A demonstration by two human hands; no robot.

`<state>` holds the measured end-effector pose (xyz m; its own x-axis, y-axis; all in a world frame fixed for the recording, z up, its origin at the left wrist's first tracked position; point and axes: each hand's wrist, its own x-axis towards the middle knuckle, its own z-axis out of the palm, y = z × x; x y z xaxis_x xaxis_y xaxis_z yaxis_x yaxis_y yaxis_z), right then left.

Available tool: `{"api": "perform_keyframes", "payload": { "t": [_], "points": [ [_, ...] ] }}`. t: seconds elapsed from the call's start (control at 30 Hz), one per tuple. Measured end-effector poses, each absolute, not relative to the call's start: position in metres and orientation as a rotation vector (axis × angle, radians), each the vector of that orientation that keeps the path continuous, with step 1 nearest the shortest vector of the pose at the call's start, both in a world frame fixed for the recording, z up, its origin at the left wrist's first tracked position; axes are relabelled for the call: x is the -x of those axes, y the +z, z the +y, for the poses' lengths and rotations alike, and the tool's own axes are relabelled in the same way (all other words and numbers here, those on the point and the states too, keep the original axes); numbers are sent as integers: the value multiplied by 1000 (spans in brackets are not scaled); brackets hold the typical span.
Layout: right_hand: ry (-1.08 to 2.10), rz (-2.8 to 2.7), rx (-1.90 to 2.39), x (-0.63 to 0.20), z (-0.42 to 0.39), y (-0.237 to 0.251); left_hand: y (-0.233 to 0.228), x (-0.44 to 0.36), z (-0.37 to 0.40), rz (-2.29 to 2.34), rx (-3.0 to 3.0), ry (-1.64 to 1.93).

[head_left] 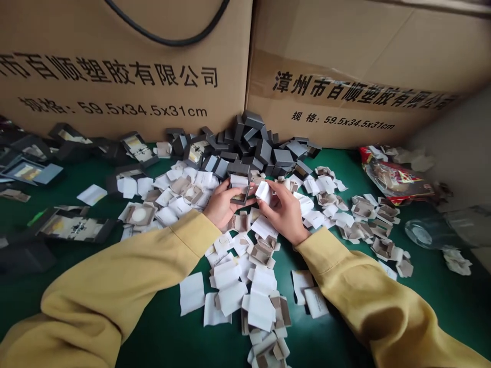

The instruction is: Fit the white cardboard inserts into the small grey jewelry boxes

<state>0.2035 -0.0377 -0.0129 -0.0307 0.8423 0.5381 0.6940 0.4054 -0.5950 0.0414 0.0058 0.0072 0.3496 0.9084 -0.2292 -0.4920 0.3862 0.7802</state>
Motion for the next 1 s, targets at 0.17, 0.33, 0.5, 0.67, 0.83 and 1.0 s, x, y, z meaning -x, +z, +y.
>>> {"api": "perform_keyframes", "payload": {
  "t": [0.17, 0.33, 0.5, 0.67, 0.83, 1.0],
  "points": [
    [154, -1873, 1096, -197, -44, -1, 3, -42, 6, 827, -735, 1034],
    [219, -1928, 1031, -195, -44, 1, 2, -45, 4, 894, -820, 1055],
    [208, -1832, 1111, -197, -42, -3, -1, -41, 1, 783, -871, 984],
    [210, -1778, 1137, -198, -43, 1, -1, -39, 2, 692, -841, 952],
    [257, -1699, 1190, -198, -44, 1, 4, -38, 7, 705, -779, 900],
    [308, -1641, 1220, -200, -41, -3, 6, -34, 9, 646, -726, 816]
  ]
}}
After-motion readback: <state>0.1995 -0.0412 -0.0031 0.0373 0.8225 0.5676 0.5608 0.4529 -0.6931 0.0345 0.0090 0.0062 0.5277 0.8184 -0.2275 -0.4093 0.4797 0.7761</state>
